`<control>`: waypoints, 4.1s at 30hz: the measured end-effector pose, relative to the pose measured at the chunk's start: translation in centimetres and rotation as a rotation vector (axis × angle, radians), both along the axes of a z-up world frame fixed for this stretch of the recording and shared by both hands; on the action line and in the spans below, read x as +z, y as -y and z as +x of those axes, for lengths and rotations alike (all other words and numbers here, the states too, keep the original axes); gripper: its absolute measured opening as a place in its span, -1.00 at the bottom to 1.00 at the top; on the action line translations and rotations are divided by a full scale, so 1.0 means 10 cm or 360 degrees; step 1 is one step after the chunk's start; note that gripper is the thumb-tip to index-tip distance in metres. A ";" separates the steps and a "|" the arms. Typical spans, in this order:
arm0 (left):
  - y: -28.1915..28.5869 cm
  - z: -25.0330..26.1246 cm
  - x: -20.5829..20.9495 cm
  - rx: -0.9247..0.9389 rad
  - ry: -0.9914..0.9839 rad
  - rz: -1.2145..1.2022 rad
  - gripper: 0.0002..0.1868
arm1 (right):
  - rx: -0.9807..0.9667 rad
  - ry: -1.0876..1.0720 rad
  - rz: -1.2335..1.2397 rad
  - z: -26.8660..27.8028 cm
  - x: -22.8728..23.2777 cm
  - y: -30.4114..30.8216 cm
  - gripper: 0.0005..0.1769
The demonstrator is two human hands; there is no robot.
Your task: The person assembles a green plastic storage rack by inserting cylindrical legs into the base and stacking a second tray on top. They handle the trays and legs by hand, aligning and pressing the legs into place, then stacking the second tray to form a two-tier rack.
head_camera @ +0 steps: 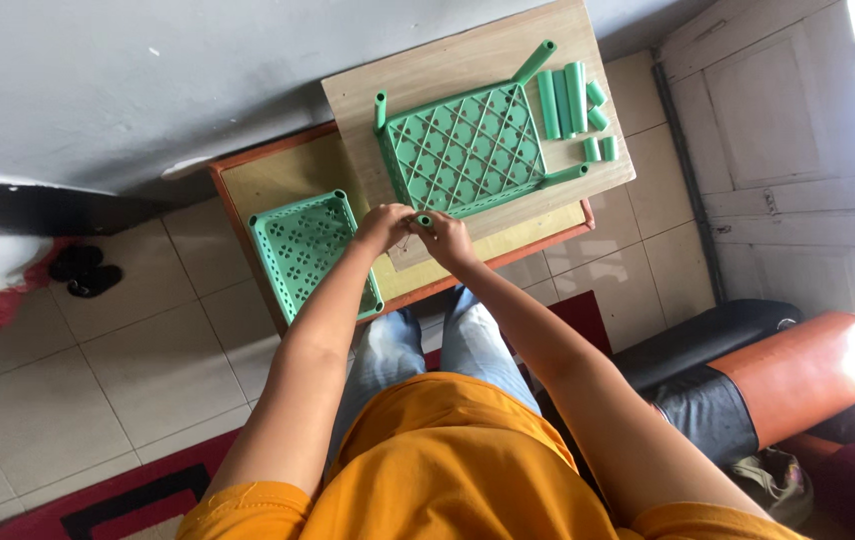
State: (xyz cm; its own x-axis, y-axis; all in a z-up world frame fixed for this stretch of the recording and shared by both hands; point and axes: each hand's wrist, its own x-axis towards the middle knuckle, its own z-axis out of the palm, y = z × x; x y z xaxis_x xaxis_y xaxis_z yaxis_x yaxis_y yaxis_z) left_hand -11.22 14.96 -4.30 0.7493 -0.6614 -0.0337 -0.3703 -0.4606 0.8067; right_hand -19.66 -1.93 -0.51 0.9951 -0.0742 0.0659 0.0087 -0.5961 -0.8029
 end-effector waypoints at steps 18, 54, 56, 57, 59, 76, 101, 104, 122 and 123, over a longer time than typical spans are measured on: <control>-0.43 -0.58 -0.18 0.0708 0.0006 0.0009 -0.52 | -0.0498 0.0085 0.0167 -0.54 -0.37 -0.11 -0.90; -2.70 -0.89 -1.91 0.1544 -0.0822 0.0284 -0.41 | -0.0350 -0.1149 -0.0032 0.40 -2.21 -1.49 -0.20; -2.71 -0.86 -2.00 0.1523 -0.1021 0.0321 -0.40 | -0.0410 -0.1225 0.0058 0.40 -2.31 -1.52 -0.33; -2.68 -0.85 -2.05 0.1517 -0.1079 0.0356 -0.40 | -0.0440 -0.1268 0.0101 0.35 -2.35 -1.54 -0.40; -2.68 -0.87 -2.14 0.1485 -0.1065 0.0418 -0.40 | -0.0484 -0.1290 0.0092 0.27 -2.39 -1.54 -0.49; -3.00 -0.91 -1.51 0.1941 -0.0379 -0.0065 -0.65 | -0.0383 -0.1123 0.0960 0.34 -1.71 -1.48 -0.78; -2.03 0.19 1.65 0.0974 -0.0257 -0.0866 -0.71 | -0.0119 -0.0410 0.1631 0.32 2.44 -0.04 -0.40; -1.57 0.32 1.84 0.0891 -0.0589 -0.0800 -0.66 | -0.0289 -0.0222 0.1494 0.24 2.72 0.36 -0.38; 0.47 0.73 3.06 0.0862 -0.1348 -0.0943 0.15 | 0.0634 0.1207 -0.0543 0.26 2.48 1.64 -0.50; 0.51 0.69 3.05 0.0832 -0.1316 -0.0890 0.19 | 0.0717 0.1262 -0.0623 0.23 2.41 1.69 -0.51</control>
State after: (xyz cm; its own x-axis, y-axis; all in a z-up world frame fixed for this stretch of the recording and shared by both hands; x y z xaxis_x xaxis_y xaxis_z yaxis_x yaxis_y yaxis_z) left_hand -4.35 9.90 26.24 0.8239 -0.3505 -0.4454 0.5060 0.1007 0.8567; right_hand -17.32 -18.83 23.62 0.5822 0.4695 0.6638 0.7493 -0.6268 -0.2137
